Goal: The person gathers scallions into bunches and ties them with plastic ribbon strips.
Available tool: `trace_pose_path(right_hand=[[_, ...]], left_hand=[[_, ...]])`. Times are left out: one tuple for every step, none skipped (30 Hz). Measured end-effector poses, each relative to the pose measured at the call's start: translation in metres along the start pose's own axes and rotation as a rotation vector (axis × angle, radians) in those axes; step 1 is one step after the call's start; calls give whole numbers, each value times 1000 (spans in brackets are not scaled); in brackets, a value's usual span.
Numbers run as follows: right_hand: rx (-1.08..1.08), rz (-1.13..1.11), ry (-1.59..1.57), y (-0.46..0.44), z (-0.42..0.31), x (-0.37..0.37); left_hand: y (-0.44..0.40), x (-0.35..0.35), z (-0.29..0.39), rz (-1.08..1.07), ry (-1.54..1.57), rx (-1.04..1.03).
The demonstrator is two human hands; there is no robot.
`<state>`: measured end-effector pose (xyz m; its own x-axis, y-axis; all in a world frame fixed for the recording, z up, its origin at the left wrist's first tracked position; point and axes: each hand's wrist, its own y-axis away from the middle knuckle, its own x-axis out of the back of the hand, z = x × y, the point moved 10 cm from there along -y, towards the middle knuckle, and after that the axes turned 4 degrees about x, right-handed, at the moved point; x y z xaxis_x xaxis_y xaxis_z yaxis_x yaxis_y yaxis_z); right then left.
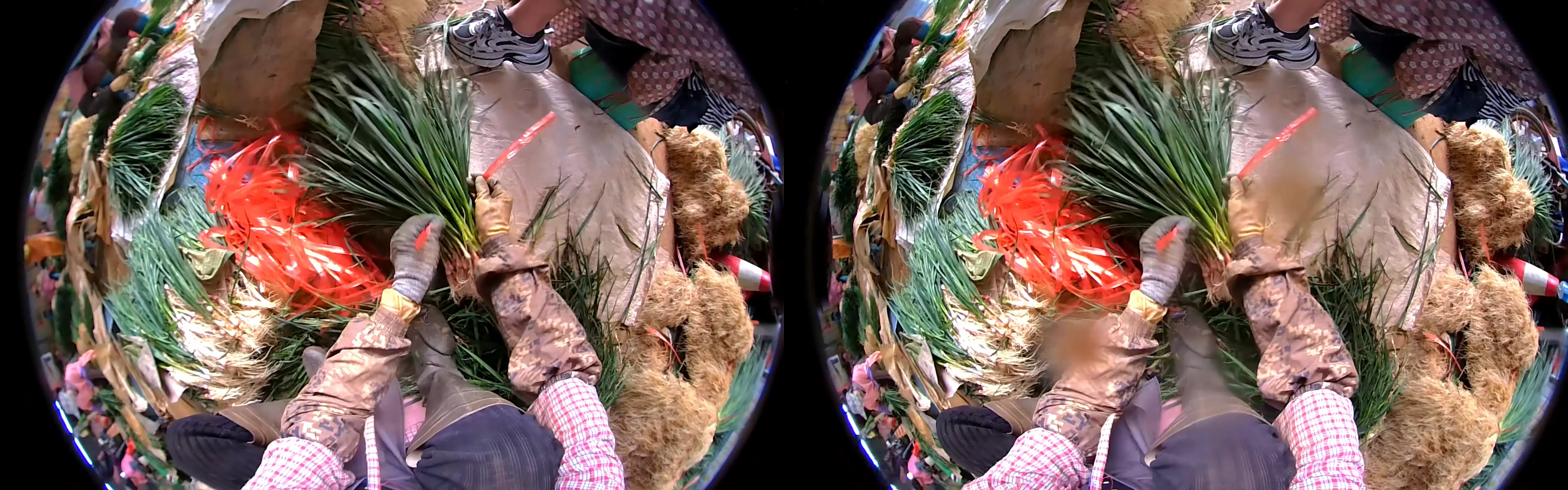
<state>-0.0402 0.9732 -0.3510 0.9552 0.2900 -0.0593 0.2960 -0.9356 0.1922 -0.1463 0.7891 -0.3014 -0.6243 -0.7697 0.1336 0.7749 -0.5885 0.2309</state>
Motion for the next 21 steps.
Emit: trace_pose_path(right_hand=[[11, -5, 104, 2, 7, 0], [21, -10, 210, 3, 12, 5], [-35, -2, 263, -2, 16, 10], [-97, 6, 317, -5, 14, 16], [-116, -24, 233, -6, 9, 20], [-138, -52, 148, -7, 4, 24], [-162, -78, 66, -7, 0, 28], [-163, -112, 65, -5, -5, 29], [-163, -146, 65, -2, -9, 31], [-78, -214, 159, 0, -18, 30], [-74, -226, 192, 1, -19, 29], [-69, -238, 225, 3, -22, 28], [-144, -194, 198, 4, -18, 30], [-217, -151, 171, 5, -14, 31], [-110, -185, 383, 2, -16, 30], [-1, -197, 599, 0, -18, 30], [124, -203, 713, 4, -21, 31], [224, -231, 786, 11, -28, 29], [279, -275, 793, 15, -28, 25], [317, -319, 791, 19, -28, 22], [326, -361, 770, 22, -27, 19]], left_hand=[[6, 6, 15, -9, -109, -110], [27, 7, 27, -112, -131, -204], [41, 8, 30, -160, -310, -240], [55, 8, 29, -212, -490, -270], [67, 14, 32, -225, -499, -286], [73, 22, 27, -214, -438, -241], [78, 29, 22, -201, -374, -198], [82, 34, 18, -186, -308, -161], [80, 41, 29, -132, -272, -243], [75, 48, 23, -93, -216, -124], [70, 56, 25, -55, -165, -100], [66, 64, 27, -15, -115, -74], [66, 71, 16, 15, -13, -4], [67, 69, 24, 8, -42, -79], [69, 64, 39, 1, -71, -154], [71, 59, 50, -7, -99, -228], [68, 49, 45, -58, -114, -224], [61, 39, 45, -87, -41, -215], [50, 27, 47, -116, 34, -207], [41, 17, 51, -145, 110, -202], [34, 2, 43, -254, 240, 24]])
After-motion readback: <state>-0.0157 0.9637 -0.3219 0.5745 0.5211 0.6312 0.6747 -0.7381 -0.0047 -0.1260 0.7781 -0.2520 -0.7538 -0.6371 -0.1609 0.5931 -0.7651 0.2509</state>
